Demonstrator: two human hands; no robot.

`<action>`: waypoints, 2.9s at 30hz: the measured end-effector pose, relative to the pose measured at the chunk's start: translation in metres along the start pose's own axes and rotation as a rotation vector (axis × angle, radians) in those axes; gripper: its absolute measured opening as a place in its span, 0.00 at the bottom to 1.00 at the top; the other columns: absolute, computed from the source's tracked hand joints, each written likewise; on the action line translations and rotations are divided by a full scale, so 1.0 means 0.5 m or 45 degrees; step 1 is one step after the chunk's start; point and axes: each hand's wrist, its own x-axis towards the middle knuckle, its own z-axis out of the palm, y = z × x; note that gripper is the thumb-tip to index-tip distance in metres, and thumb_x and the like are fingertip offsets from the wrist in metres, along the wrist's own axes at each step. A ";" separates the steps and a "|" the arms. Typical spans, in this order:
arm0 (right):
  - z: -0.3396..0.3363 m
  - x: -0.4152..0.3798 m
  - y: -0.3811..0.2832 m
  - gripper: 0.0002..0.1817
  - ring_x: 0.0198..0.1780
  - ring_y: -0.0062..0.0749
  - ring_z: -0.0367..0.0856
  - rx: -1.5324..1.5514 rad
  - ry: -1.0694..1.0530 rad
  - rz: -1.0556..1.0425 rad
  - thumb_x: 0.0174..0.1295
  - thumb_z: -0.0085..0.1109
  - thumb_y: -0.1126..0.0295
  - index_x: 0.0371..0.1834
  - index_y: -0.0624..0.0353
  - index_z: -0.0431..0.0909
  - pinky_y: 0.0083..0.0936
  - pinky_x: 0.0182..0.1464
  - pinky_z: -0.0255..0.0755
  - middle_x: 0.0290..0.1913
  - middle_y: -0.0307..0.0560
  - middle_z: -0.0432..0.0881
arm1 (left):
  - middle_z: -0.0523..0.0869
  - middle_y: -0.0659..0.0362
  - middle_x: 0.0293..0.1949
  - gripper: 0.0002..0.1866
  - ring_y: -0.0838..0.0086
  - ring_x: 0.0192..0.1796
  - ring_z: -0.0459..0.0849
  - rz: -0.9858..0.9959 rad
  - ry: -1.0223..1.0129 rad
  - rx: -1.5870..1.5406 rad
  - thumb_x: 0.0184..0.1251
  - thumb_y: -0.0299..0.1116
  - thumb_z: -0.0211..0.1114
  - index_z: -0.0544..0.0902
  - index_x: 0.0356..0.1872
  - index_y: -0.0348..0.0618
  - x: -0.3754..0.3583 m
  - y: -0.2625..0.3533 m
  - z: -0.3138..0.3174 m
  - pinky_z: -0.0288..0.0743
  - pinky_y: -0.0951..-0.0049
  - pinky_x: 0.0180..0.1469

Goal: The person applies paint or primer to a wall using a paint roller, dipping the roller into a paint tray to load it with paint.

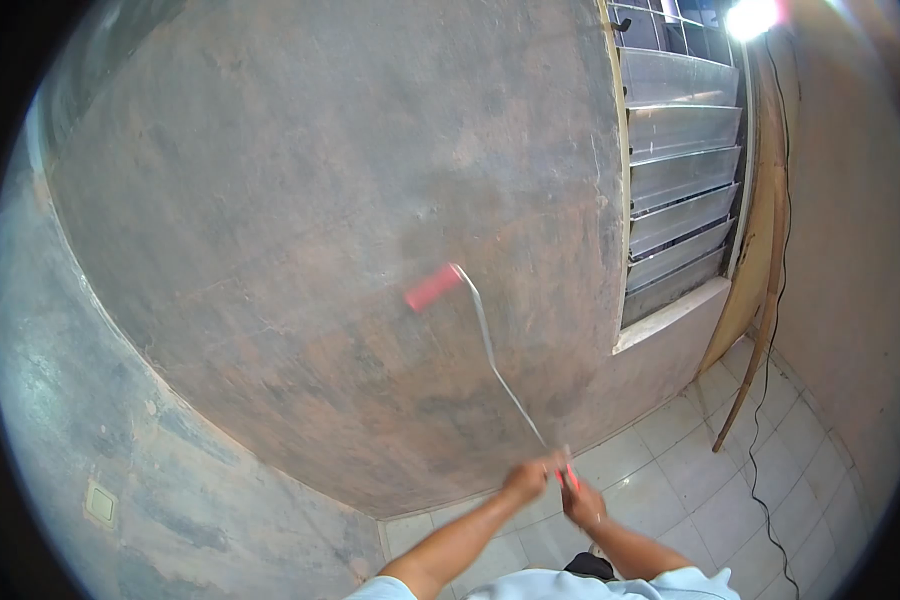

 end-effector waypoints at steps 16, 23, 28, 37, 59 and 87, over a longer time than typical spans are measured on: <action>-0.139 0.290 -0.212 0.25 0.31 0.56 0.79 0.129 0.332 -0.160 0.65 0.53 0.69 0.68 0.46 0.67 0.49 0.32 0.74 0.34 0.56 0.79 | 0.83 0.50 0.58 0.20 0.66 0.61 0.82 0.293 0.528 0.020 0.62 0.13 0.51 0.85 0.50 0.40 0.149 0.230 -0.234 0.76 0.69 0.61; 0.027 -0.085 -0.042 0.24 0.33 0.58 0.80 0.044 -0.106 0.296 0.66 0.53 0.65 0.67 0.46 0.68 0.50 0.33 0.74 0.34 0.58 0.80 | 0.86 0.56 0.54 0.22 0.66 0.58 0.84 0.075 0.007 0.130 0.63 0.17 0.53 0.86 0.51 0.52 -0.048 -0.006 0.056 0.76 0.73 0.58; -0.114 0.248 -0.251 0.24 0.34 0.57 0.79 0.281 0.400 -0.158 0.65 0.55 0.68 0.66 0.46 0.68 0.49 0.33 0.74 0.34 0.55 0.78 | 0.87 0.48 0.49 0.18 0.62 0.58 0.84 0.425 0.533 0.176 0.58 0.14 0.55 0.87 0.45 0.40 0.123 0.224 -0.246 0.76 0.64 0.61; 0.001 0.106 -0.064 0.21 0.36 0.59 0.79 0.185 0.098 0.104 0.68 0.52 0.66 0.65 0.44 0.69 0.50 0.36 0.74 0.37 0.58 0.80 | 0.86 0.51 0.51 0.14 0.60 0.57 0.84 0.275 0.196 0.123 0.64 0.22 0.58 0.87 0.47 0.44 0.079 0.085 -0.088 0.74 0.66 0.62; -0.004 0.003 0.046 0.25 0.37 0.58 0.80 0.190 0.051 0.203 0.66 0.53 0.65 0.69 0.38 0.67 0.49 0.37 0.75 0.36 0.58 0.80 | 0.85 0.51 0.54 0.16 0.63 0.61 0.82 0.226 -0.102 0.098 0.60 0.24 0.63 0.87 0.49 0.48 0.096 0.022 0.027 0.75 0.68 0.62; -0.281 0.327 -0.081 0.21 0.35 0.58 0.79 0.324 0.538 -0.130 0.64 0.53 0.68 0.62 0.47 0.71 0.50 0.36 0.73 0.34 0.57 0.78 | 0.86 0.48 0.52 0.16 0.60 0.57 0.84 0.640 0.336 0.104 0.56 0.21 0.65 0.87 0.47 0.42 0.356 0.322 -0.157 0.77 0.67 0.60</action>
